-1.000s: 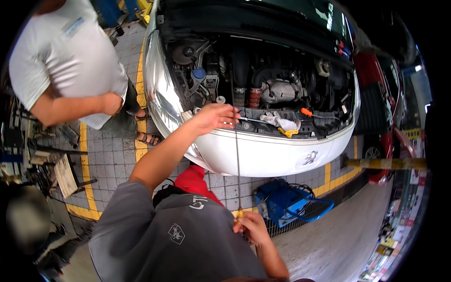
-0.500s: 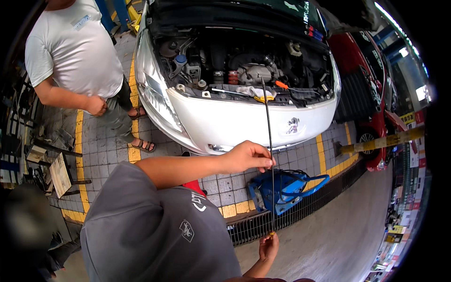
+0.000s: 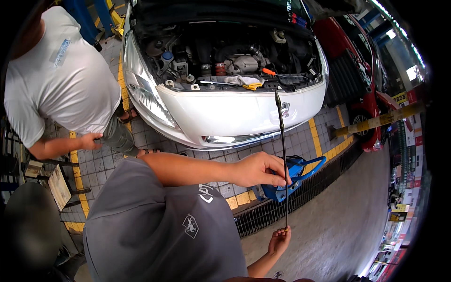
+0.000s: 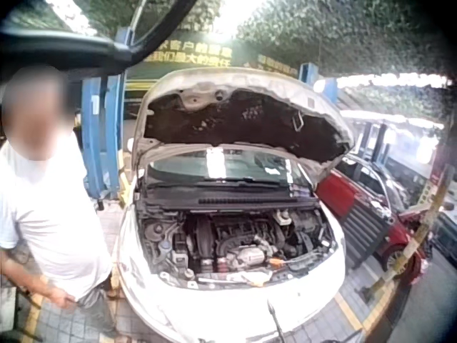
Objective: The person checks the oil level of a white car by pulling out the dipstick, wiping it with a cloth, reinserting it, and then inspecting the oil level. They repeat this process and show the dipstick to others in the garage.
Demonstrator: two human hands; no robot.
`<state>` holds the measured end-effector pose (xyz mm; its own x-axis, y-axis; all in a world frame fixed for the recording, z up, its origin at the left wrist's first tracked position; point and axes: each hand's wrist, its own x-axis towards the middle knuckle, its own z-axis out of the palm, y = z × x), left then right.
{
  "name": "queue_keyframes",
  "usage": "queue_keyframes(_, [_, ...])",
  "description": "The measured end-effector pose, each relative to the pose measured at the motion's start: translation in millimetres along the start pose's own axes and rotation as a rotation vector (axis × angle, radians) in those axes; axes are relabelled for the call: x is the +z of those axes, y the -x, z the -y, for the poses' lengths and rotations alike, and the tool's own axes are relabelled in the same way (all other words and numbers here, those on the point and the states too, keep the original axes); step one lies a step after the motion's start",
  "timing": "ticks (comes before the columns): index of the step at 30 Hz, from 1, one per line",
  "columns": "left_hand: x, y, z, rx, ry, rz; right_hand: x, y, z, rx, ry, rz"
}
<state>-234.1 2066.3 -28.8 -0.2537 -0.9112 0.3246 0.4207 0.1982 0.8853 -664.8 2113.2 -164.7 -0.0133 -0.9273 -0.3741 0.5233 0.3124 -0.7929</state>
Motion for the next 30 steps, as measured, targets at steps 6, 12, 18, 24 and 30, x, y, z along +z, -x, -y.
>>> queue_keyframes(6, [-10,-3,-6,0.015,0.042,0.059,20,11,3,-0.157,-0.040,-0.003])
queue_keyframes(12, [-23,-9,-9,-0.012,0.087,0.101,33,25,11,-0.311,-0.056,-0.003])
queue_keyframes(18, [-32,-16,-4,-0.001,0.139,0.136,42,34,19,-0.394,-0.047,-0.052])
queue_keyframes(24, [-39,-22,-5,-0.062,0.167,0.160,43,37,20,-0.449,-0.034,-0.049])
queue_keyframes(30, [-42,-27,0,-0.072,0.162,0.176,38,39,16,-0.488,-0.026,-0.069])
